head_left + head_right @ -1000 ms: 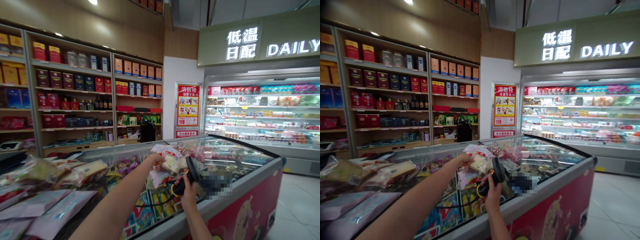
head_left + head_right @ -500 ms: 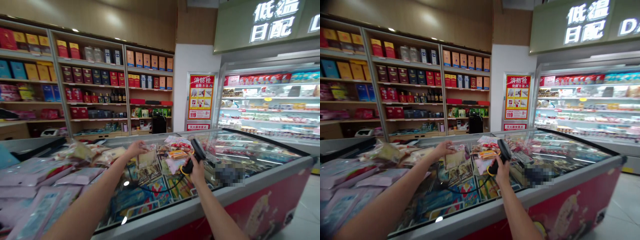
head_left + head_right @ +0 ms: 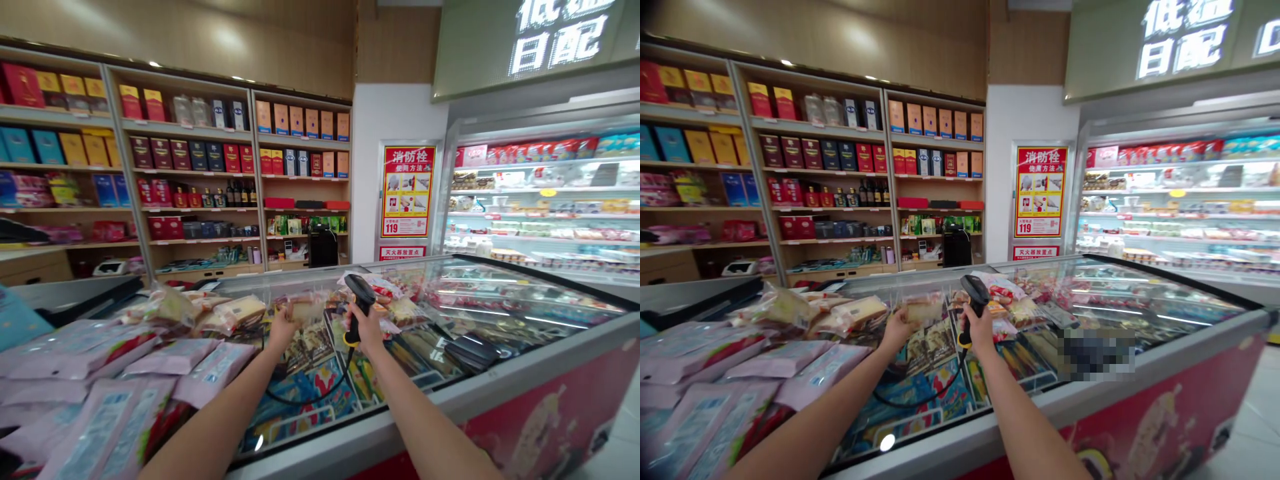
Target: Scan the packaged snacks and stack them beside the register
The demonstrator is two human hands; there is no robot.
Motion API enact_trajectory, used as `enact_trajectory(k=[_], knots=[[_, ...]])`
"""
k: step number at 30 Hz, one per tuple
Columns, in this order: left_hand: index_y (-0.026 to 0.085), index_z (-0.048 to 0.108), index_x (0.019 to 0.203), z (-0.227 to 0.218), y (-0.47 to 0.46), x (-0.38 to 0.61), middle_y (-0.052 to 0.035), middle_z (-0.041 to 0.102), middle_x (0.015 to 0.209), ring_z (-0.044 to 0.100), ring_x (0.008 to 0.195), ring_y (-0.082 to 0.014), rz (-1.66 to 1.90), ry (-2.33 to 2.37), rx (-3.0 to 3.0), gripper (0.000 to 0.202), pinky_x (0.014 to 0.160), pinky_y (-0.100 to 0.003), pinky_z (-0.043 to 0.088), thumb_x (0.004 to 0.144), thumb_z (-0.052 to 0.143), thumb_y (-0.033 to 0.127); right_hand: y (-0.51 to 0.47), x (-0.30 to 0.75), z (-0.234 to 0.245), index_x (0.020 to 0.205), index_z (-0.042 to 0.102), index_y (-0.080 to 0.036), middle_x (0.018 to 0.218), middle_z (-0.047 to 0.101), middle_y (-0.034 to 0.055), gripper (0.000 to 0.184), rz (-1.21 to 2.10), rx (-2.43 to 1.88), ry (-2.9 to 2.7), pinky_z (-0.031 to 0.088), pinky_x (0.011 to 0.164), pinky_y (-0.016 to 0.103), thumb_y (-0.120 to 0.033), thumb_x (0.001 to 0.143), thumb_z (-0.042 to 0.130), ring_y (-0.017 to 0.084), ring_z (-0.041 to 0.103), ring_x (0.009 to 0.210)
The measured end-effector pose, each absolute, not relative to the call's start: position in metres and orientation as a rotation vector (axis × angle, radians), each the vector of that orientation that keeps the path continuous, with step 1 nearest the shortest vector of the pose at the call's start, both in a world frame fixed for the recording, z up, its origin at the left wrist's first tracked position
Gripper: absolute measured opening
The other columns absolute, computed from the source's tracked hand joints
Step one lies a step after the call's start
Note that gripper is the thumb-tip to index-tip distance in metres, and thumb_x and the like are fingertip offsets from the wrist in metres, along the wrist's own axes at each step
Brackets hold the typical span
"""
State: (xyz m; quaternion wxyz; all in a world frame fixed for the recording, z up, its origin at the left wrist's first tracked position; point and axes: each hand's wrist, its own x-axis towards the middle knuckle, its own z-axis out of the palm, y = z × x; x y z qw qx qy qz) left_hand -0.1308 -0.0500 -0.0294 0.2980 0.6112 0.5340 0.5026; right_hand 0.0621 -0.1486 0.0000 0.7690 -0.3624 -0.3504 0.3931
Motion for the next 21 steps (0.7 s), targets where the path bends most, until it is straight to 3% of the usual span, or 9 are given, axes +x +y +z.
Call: enact_trajectory(k=[5,12,21], knots=[[0.016,0.06,0.087,-0.022,-0.037,-0.11,-0.0059,0.069,0.081,0.068,0.08,-0.0228,1.541,1.384,1.396,0.034,0.072,-0.034,0.054,0.068,0.074,0.041,-0.144,0.062,-0.003,0.075,0.052,-0.019,0.05,0.056,-0.0067,0.041,0.883,-0.843,-0.827,0.043,0.039,0.023,-0.043,0.057,0.079,0.01,0.049,0.038],[0.017,0.057,0.082,-0.034,-0.031,-0.102,-0.005,0.07,0.079,0.068,0.074,-0.0194,1.488,1.114,1.386,0.014,0.066,-0.03,0.055,0.077,0.065,0.027,-0.162,0.079,-0.016,0.077,0.056,-0.019,0.054,0.064,-0.0017,0.03,0.836,-1.124,-0.983,0.037,0.031,0.022,-0.039,0.065,0.074,0.011,0.049,0.034],[0.014,0.059,0.093,-0.032,-0.044,-0.089,-0.0043,0.069,0.082,0.066,0.068,-0.0169,1.486,1.195,1.326,0.028,0.059,-0.028,0.056,0.074,0.07,0.032,-0.169,0.077,-0.02,0.076,0.058,-0.02,0.045,0.057,-0.0043,0.025,0.811,-1.264,-1.075,0.039,0.033,0.024,-0.035,0.065,0.076,0.015,0.052,0.035]])
